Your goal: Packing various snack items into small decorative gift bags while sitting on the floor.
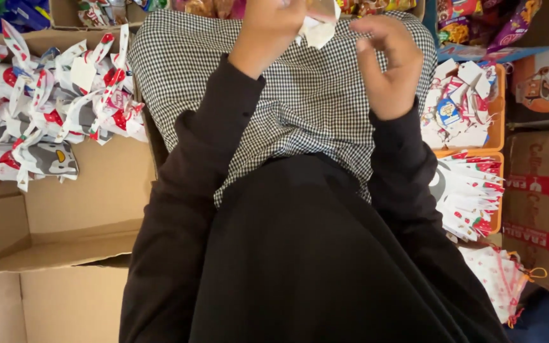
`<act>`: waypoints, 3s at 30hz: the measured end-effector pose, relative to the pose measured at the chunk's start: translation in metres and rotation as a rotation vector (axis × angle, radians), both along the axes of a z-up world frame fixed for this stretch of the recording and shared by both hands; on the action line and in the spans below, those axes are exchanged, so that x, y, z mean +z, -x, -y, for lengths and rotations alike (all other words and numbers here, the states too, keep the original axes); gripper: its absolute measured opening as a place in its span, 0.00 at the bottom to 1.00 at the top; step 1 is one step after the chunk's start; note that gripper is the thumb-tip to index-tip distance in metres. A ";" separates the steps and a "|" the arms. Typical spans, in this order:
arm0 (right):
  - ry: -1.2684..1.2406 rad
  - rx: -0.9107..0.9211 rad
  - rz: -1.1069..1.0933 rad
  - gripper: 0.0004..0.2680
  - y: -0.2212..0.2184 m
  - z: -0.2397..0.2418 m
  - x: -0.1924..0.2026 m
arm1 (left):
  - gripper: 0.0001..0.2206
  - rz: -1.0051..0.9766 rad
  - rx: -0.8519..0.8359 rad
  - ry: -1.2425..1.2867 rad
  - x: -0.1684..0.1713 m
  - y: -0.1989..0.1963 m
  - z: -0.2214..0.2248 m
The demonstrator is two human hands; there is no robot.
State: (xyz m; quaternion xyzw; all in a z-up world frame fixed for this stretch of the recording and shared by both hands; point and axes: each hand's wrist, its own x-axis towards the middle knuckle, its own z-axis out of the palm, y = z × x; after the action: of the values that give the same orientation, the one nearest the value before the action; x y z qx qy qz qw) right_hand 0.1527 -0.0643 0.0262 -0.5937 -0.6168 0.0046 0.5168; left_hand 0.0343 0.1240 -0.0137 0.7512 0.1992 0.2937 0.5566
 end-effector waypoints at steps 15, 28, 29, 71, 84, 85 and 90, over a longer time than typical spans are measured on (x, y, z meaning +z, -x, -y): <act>0.035 -0.096 0.131 0.21 -0.005 -0.050 0.001 | 0.15 0.037 -0.168 -0.371 0.011 -0.001 0.001; 0.004 -0.051 0.036 0.07 -0.012 -0.126 -0.053 | 0.18 0.007 -0.019 -0.390 -0.054 0.007 -0.047; 0.125 -0.154 -0.302 0.07 -0.017 -0.131 -0.062 | 0.19 -0.030 -0.015 -0.395 -0.063 0.009 -0.054; 0.235 0.000 -0.166 0.11 0.021 -0.254 -0.178 | 0.16 -0.762 1.095 -0.381 -0.275 0.184 -0.317; 0.217 -0.043 -0.352 0.07 0.015 -0.226 -0.124 | 0.11 -0.023 0.953 -0.269 -0.200 0.212 -0.284; 0.215 -0.042 -0.354 0.07 0.014 -0.223 -0.121 | 0.11 -0.024 0.953 -0.272 -0.206 0.214 -0.280; 0.163 0.107 -0.347 0.06 0.022 -0.219 -0.093 | 0.19 0.715 0.646 0.881 -0.076 0.201 -0.188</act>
State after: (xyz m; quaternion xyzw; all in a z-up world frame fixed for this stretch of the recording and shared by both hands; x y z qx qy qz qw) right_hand 0.1304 0.1544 -0.0669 -0.5904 -0.5465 0.1842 0.5647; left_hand -0.1662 0.3116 -0.0896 0.2110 0.3191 0.5689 0.7280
